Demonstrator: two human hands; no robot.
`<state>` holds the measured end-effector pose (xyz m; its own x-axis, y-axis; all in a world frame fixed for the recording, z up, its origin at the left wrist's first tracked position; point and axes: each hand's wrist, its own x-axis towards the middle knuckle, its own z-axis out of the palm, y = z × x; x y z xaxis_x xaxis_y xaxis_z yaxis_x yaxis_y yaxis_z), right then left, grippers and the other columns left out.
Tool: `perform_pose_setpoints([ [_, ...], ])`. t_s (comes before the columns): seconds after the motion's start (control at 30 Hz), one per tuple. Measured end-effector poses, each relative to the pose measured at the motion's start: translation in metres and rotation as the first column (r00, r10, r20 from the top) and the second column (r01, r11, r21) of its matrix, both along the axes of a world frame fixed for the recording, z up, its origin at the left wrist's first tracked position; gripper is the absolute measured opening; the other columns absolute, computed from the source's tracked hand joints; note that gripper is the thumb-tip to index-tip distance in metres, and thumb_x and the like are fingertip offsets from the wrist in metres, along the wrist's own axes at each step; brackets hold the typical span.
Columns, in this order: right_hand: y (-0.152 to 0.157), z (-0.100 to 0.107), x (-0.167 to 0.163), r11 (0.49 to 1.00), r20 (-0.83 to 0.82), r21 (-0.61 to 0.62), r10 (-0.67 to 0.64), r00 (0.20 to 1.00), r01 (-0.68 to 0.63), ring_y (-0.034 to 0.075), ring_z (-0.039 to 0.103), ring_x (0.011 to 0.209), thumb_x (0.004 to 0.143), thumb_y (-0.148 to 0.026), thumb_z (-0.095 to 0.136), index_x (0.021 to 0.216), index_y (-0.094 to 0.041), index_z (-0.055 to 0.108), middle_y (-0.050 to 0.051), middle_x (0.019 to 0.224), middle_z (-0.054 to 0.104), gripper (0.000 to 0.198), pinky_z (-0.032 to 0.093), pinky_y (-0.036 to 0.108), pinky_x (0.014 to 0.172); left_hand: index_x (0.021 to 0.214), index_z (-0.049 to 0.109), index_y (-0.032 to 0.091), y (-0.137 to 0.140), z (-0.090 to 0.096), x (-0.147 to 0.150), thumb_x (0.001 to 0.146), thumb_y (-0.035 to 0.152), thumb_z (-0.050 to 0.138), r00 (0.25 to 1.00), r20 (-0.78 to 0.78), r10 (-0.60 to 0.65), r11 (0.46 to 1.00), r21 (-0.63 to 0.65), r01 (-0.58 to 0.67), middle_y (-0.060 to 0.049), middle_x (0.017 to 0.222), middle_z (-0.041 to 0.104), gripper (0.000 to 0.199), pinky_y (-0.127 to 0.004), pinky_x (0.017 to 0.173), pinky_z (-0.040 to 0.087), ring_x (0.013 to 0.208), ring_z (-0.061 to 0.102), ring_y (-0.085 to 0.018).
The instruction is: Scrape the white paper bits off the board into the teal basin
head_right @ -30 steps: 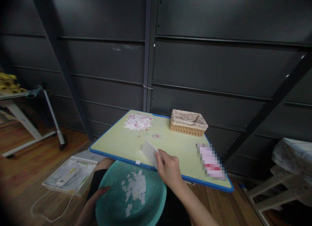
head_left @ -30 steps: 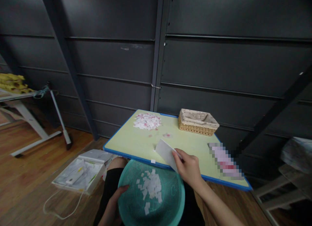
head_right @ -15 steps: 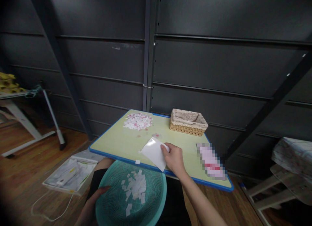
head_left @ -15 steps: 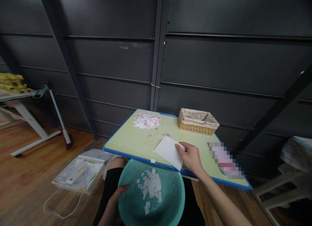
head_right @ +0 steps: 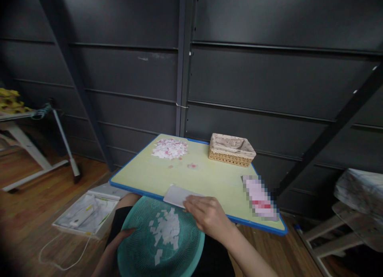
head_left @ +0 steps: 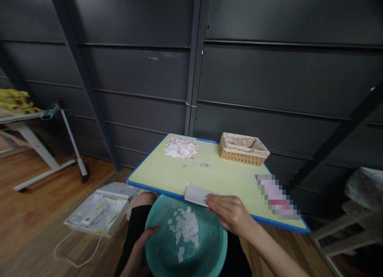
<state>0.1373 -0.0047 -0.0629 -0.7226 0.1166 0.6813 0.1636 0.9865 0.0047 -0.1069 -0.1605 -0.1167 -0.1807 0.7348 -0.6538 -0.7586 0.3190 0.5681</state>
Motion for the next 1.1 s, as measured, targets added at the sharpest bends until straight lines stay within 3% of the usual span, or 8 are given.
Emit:
perform_pose_setpoints([
  [0.2, 0.002, -0.003, 0.001, 0.994, -0.098, -0.089, -0.07, 0.993, 0.062, 0.018, 0.074, 0.087, 0.089, -0.004, 0.048, 0.115, -0.016, 0.064, 0.01, 0.101, 0.076, 0.032, 0.061, 0.027, 0.077, 0.133, 0.046, -0.007, -0.001, 0.001, 0.001, 0.073, 0.032, 0.067, 0.999, 0.036, 0.038, 0.999, 0.015, -0.039, -0.013, 0.081, 0.081, 0.074, -0.043, 0.089, 0.052, 0.092, 0.073, -0.036],
  [0.4, 0.011, -0.008, -0.002, 0.989, -0.092, -0.046, -0.147, 0.985, 0.143, 0.019, 0.074, 0.082, 0.089, -0.005, 0.046, 0.112, -0.014, 0.066, 0.011, 0.099, 0.076, 0.031, 0.061, 0.028, 0.073, 0.142, 0.032, -0.009, -0.002, 0.001, 0.002, 0.077, 0.031, 0.066, 0.998, 0.035, 0.049, 0.999, 0.01, -0.049, -0.011, 0.078, 0.081, 0.084, -0.044, 0.085, 0.054, 0.076, 0.075, -0.033],
  [0.53, 0.015, -0.01, -0.003, 0.973, -0.122, -0.042, -0.229, 0.966, 0.226, 0.018, 0.074, 0.071, 0.09, -0.007, 0.046, 0.107, -0.015, 0.068, 0.01, 0.091, 0.077, 0.029, 0.06, 0.027, 0.066, 0.141, 0.034, -0.009, -0.002, -0.003, 0.0, 0.078, 0.033, 0.065, 0.997, 0.066, 0.046, 0.999, 0.016, -0.047, -0.012, 0.076, 0.08, 0.082, -0.042, 0.085, 0.054, 0.086, 0.074, -0.034],
  [0.63, 0.012, -0.008, -0.004, 0.983, -0.118, -0.077, -0.173, 0.978, 0.165, 0.018, 0.074, 0.078, 0.091, -0.008, 0.047, 0.107, -0.015, 0.069, 0.01, 0.096, 0.076, 0.028, 0.06, 0.027, 0.07, 0.139, 0.039, -0.007, -0.002, -0.002, 0.0, 0.078, 0.031, 0.065, 0.997, 0.072, 0.038, 0.999, 0.011, -0.039, -0.012, 0.075, 0.08, 0.076, -0.042, 0.084, 0.055, 0.088, 0.074, -0.034],
  [0.8, 0.001, 0.005, -0.003, 0.959, -0.137, -0.253, -0.166, 0.977, 0.128, 0.016, 0.073, 0.068, 0.094, -0.018, 0.053, 0.101, -0.019, 0.073, 0.006, 0.087, 0.077, 0.021, 0.058, 0.024, 0.065, 0.132, 0.046, -0.009, 0.0, 0.007, 0.002, 0.079, 0.028, 0.064, 0.998, 0.042, 0.045, 0.999, 0.023, -0.046, -0.012, 0.074, 0.08, 0.068, -0.039, 0.084, 0.055, 0.081, 0.075, -0.032],
  [1.1, -0.007, 0.026, 0.003, 0.836, -0.079, -0.516, -0.266, 0.961, 0.189, 0.014, 0.067, 0.054, 0.093, -0.032, 0.056, 0.08, -0.021, 0.077, 0.001, 0.069, 0.075, 0.027, 0.05, 0.021, 0.051, 0.134, 0.043, -0.01, -0.001, 0.01, 0.004, 0.077, 0.026, 0.064, 0.998, 0.04, 0.052, 0.998, 0.018, -0.053, -0.01, 0.069, 0.079, 0.071, -0.041, 0.085, 0.054, 0.079, 0.075, -0.032],
])
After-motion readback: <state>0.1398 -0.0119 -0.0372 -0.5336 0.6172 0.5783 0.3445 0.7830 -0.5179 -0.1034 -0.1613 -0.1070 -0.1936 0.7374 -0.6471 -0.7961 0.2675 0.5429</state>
